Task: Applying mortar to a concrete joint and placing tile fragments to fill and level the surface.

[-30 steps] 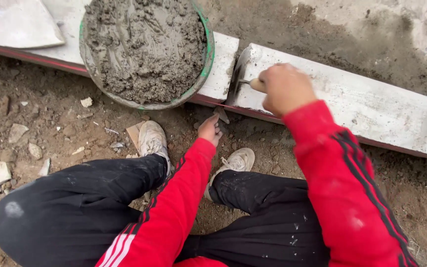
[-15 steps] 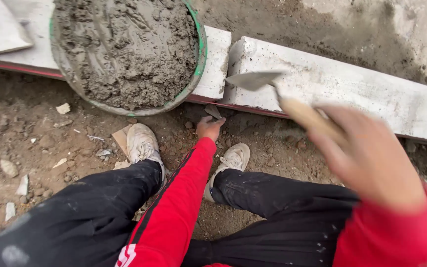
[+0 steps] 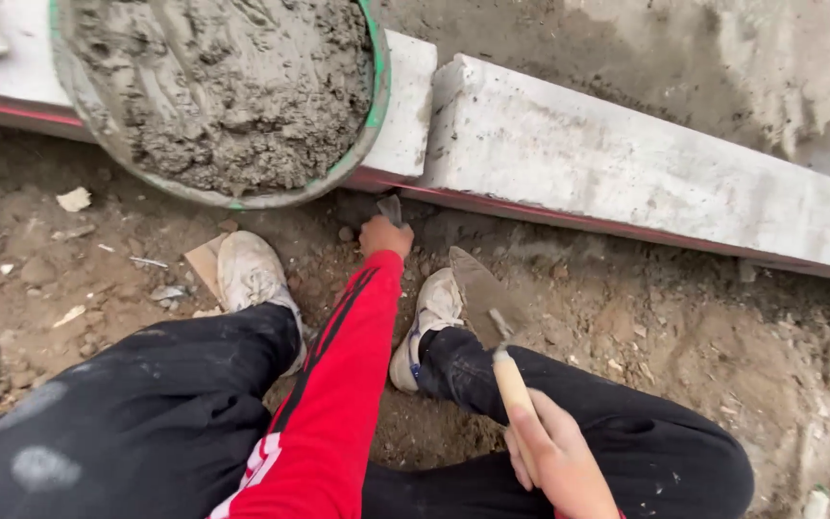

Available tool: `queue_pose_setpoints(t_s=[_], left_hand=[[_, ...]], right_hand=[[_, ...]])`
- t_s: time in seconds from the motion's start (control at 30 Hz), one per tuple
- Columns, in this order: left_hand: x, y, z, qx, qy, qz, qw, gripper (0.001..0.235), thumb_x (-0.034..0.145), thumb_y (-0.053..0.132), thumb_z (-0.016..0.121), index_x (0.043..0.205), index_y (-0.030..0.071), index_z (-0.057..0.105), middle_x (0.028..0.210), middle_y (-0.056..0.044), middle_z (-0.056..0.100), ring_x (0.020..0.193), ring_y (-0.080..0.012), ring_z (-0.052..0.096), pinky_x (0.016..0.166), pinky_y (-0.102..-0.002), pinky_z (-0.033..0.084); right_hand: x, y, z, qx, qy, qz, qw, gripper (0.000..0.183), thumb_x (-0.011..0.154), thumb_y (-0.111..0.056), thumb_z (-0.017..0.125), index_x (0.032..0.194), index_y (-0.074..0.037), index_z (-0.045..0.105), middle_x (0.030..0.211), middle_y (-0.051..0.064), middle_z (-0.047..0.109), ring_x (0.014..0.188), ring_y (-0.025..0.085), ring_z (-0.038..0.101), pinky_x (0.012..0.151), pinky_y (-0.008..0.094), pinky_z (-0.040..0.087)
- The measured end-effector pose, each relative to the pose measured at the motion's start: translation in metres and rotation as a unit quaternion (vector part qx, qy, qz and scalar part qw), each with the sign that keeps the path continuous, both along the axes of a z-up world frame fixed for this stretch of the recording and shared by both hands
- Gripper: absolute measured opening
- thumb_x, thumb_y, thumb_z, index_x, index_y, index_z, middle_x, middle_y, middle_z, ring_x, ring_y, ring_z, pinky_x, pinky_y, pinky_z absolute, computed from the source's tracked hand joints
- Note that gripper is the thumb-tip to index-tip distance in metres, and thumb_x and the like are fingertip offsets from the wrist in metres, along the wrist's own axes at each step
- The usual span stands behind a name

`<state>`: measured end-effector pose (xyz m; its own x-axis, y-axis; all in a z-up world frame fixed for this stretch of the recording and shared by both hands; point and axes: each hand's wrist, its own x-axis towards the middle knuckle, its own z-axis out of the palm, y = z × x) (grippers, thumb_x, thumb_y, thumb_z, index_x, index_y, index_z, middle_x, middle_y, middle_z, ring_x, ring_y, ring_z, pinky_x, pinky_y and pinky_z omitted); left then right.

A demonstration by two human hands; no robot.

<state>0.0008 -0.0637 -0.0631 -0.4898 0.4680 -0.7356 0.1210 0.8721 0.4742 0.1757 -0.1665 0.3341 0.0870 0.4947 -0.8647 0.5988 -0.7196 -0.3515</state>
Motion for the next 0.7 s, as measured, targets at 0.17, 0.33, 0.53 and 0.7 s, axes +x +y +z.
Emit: queue_pose_setpoints(t_s=[0.17,0.33,0.53,0.7], left_hand=[[-0.009,-0.011,-0.004,0.009,0.08,-0.092,0.993,0.04,0.083,0.034,0.073,0.106,0.002,0.075,0.11,-0.023,0.072,0.103,-0.0439,0.07,0.091,-0.051,0.057],[-0.008,-0.008,0.029,-0.013,0.053,-0.117,0.992,0.048,0.087,0.043,0.075,0.11,0.0,0.073,0.116,-0.022,0.07,0.108,-0.042,0.068,0.093,-0.049,0.056],[-0.007,0.007,0.016,0.01,0.083,-0.13,0.988,0.051,0.084,0.045,0.078,0.11,0.001,0.07,0.111,-0.022,0.071,0.104,-0.043,0.069,0.089,-0.052,0.057],[-0.009,0.005,-0.01,0.057,0.113,-0.082,0.989,0.071,0.081,0.053,0.077,0.13,0.006,0.056,0.105,-0.025,0.07,0.098,-0.0501,0.068,0.081,-0.06,0.054]], right_hand=[[-0.007,0.0,-0.059,0.004,0.057,-0.019,0.998,0.017,0.101,-0.017,0.051,0.092,-0.002,0.052,0.068,0.012,0.054,0.045,0.021,0.047,0.04,0.033,0.036],[-0.024,-0.015,-0.063,-0.01,0.055,-0.1,0.993,0.014,0.101,-0.015,0.052,0.109,-0.004,0.049,0.077,0.011,0.055,0.047,0.02,0.048,0.036,0.031,0.035],[-0.033,0.001,-0.069,0.073,-0.031,-0.011,0.997,0.02,0.098,-0.025,0.053,0.092,-0.007,0.051,0.07,0.009,0.055,0.037,0.022,0.051,0.034,0.034,0.038],[-0.029,0.021,-0.097,-0.026,-0.084,0.05,0.995,0.024,0.101,-0.028,0.052,0.09,-0.007,0.051,0.075,0.01,0.059,0.042,0.023,0.056,0.037,0.035,0.046]])
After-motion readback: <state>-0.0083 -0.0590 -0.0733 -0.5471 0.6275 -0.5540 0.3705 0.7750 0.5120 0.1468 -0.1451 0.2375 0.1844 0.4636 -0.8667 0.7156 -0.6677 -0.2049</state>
